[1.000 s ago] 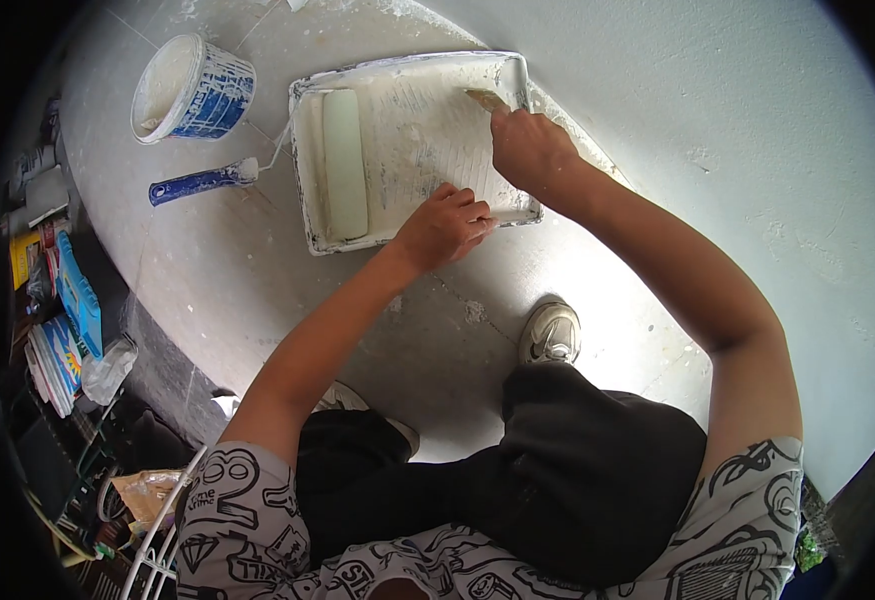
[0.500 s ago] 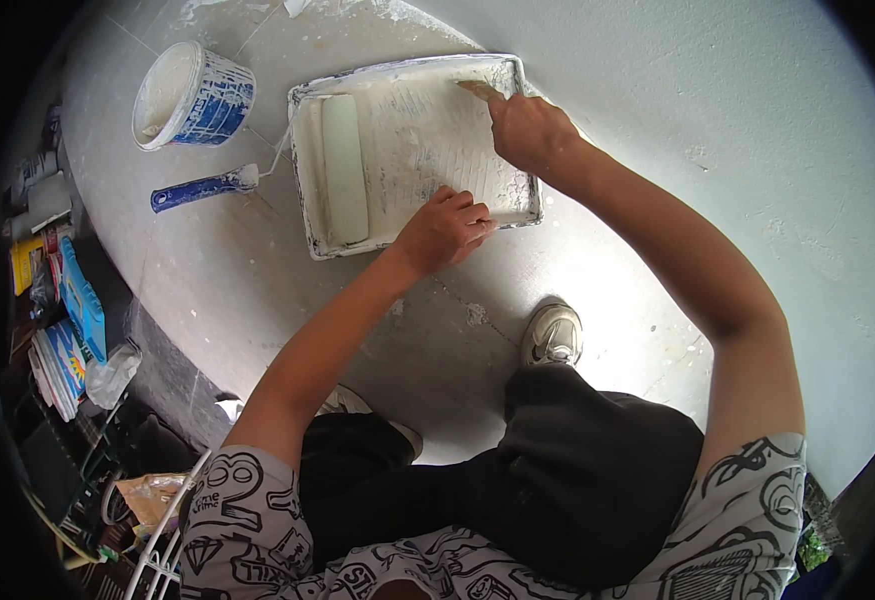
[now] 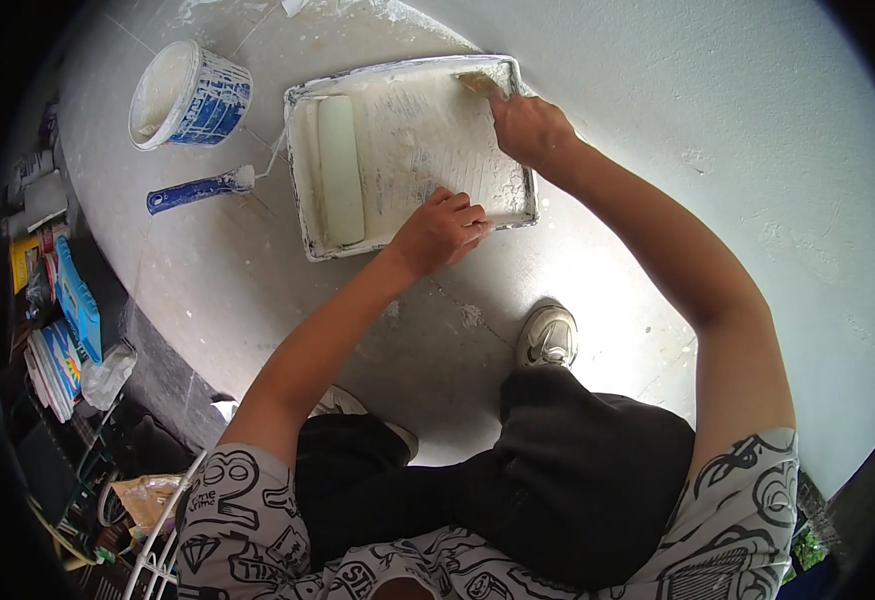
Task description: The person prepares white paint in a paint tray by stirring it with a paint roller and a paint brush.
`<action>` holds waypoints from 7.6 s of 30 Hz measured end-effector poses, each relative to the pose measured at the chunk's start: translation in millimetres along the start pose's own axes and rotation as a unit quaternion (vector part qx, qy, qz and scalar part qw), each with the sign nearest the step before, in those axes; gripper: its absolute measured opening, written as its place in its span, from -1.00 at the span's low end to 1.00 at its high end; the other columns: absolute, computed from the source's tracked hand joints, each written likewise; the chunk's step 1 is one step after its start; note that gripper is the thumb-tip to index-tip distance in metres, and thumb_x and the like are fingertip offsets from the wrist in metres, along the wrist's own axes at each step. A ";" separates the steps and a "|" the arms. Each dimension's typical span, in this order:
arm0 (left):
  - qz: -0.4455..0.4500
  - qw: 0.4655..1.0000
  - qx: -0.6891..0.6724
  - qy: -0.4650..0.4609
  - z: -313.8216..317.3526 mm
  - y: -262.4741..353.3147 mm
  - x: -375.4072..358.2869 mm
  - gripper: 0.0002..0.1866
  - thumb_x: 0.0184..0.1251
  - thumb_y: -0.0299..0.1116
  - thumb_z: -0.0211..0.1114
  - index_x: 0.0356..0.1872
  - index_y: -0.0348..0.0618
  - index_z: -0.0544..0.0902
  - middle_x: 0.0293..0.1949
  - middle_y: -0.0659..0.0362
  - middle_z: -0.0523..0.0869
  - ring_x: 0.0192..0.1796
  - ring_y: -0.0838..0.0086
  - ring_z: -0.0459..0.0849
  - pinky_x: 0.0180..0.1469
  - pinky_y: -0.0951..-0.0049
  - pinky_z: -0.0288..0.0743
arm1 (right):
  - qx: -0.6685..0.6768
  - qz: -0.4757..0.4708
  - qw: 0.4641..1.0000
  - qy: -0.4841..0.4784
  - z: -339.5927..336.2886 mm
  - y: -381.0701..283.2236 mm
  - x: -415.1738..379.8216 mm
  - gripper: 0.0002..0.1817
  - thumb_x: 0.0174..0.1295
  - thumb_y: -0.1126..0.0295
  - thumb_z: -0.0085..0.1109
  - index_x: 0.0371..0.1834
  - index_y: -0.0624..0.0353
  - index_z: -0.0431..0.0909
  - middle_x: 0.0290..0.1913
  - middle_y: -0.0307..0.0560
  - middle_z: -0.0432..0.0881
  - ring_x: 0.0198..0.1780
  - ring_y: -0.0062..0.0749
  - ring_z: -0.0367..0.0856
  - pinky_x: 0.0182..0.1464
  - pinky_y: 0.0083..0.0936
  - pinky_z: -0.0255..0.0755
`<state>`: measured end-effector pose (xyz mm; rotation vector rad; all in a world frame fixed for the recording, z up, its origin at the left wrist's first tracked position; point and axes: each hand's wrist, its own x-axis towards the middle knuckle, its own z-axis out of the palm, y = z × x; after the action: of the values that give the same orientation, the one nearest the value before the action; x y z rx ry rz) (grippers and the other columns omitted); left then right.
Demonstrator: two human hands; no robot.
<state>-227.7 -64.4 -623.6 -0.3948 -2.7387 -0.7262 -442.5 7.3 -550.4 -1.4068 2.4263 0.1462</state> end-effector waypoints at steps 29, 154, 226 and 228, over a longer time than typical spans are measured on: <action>0.002 1.000 -0.007 0.001 -1.4 -1.5 2.0 -0.91 0.28 -0.35 0.42 -0.23 -0.06 0.77 -0.29 0.37 0.64 -0.16 0.47 0.59 0.02 0.36 0.45 | -0.029 0.015 0.999 -0.001 -8.3 -7.3 -6.0 -0.80 0.31 0.51 0.02 -0.20 0.30 0.67 -0.24 0.19 0.77 -0.17 0.01 0.83 -0.14 -0.24 0.74; -0.016 1.000 -0.016 0.005 -2.7 -1.1 1.5 -0.94 0.28 -0.37 0.43 -0.27 -0.06 0.77 -0.29 0.36 0.65 -0.18 0.46 0.59 0.01 0.37 0.43 | 0.207 0.043 0.975 0.060 41.2 33.3 11.7 -0.71 0.49 0.36 -0.13 0.07 0.37 0.39 -0.30 0.54 0.66 -0.22 0.44 0.70 -0.11 0.16 0.59; -0.047 0.999 -0.008 0.007 -1.6 -6.4 10.5 -0.85 0.26 -0.36 0.45 -0.17 -0.05 0.82 -0.22 0.35 0.69 -0.11 0.47 0.61 0.08 0.35 0.43 | 0.002 0.002 1.000 0.012 33.2 4.4 -24.4 -0.64 0.44 0.51 -0.05 0.27 0.33 0.37 -0.29 0.24 0.74 -0.23 0.08 0.80 -0.20 -0.10 0.71; -0.050 0.999 -0.009 0.006 -0.5 -5.8 9.3 -0.85 0.25 -0.36 0.45 -0.17 -0.04 0.82 -0.22 0.35 0.69 -0.11 0.47 0.61 0.07 0.35 0.44 | -0.037 -0.009 0.999 0.007 37.0 -5.0 -25.8 -0.58 0.43 0.56 -0.06 0.33 0.43 0.33 -0.24 0.25 0.75 -0.17 0.04 0.81 -0.19 -0.14 0.72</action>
<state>-238.1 -67.7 -622.6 -0.2563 -2.7581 -0.7776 -417.9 35.3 -576.2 -1.4657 2.4409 0.2238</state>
